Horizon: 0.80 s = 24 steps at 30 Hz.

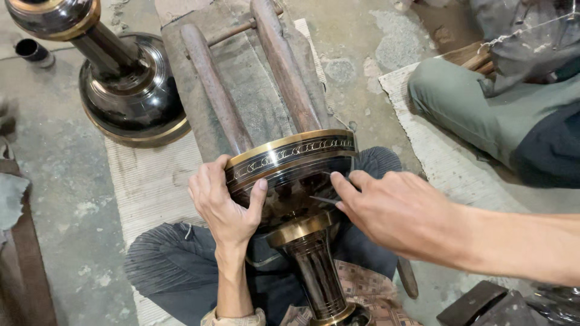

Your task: The person uses a small pointed tool to engrave decorative patterns onto the surface of a polished metal lamp base. They hold the lamp steady with one hand while carefully carving lines and motifs into the metal.

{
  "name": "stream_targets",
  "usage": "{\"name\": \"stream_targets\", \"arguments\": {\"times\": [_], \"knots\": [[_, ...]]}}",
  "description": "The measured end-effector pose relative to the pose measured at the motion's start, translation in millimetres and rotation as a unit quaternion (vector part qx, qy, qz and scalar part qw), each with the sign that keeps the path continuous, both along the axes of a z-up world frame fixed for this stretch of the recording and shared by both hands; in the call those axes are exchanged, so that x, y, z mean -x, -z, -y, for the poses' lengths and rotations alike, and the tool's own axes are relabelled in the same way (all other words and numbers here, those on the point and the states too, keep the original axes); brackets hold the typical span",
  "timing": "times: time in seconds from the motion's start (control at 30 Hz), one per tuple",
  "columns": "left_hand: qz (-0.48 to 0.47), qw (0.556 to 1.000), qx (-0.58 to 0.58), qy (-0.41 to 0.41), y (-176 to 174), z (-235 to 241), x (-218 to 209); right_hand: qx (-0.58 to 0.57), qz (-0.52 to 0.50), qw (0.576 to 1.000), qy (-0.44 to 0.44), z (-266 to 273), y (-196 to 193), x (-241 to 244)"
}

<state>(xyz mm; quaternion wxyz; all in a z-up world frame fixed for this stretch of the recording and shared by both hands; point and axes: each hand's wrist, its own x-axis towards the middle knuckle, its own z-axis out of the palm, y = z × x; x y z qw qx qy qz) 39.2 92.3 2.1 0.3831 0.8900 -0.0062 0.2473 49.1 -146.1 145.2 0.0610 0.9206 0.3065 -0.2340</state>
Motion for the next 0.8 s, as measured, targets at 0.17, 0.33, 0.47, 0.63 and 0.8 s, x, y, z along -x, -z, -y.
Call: {"name": "stream_targets", "arguments": {"times": [0.17,0.33,0.47,0.63,0.8], "knots": [[-0.007,1.000,-0.001,-0.002,1.7,0.3,-0.2,0.023,-0.022,0.999,0.023,-6.1,9.2,15.9],[-0.013,1.000,-0.007,-0.003,2.4,-1.3,-1.5,0.004,-0.011,1.000,-0.013,9.2,11.4,5.4],[-0.006,1.000,-0.020,-0.001,5.0,-2.3,-0.9,-0.061,0.003,0.996,-0.060,24.0,13.7,-10.7],[-0.020,1.000,-0.010,-0.001,7.5,-2.8,-0.2,-0.099,0.038,0.977,-0.183,32.9,16.1,-38.8],[-0.025,1.000,-0.015,-0.007,10.6,-3.5,-0.9,-0.062,0.047,0.955,-0.287,29.6,13.7,-60.5]]}}
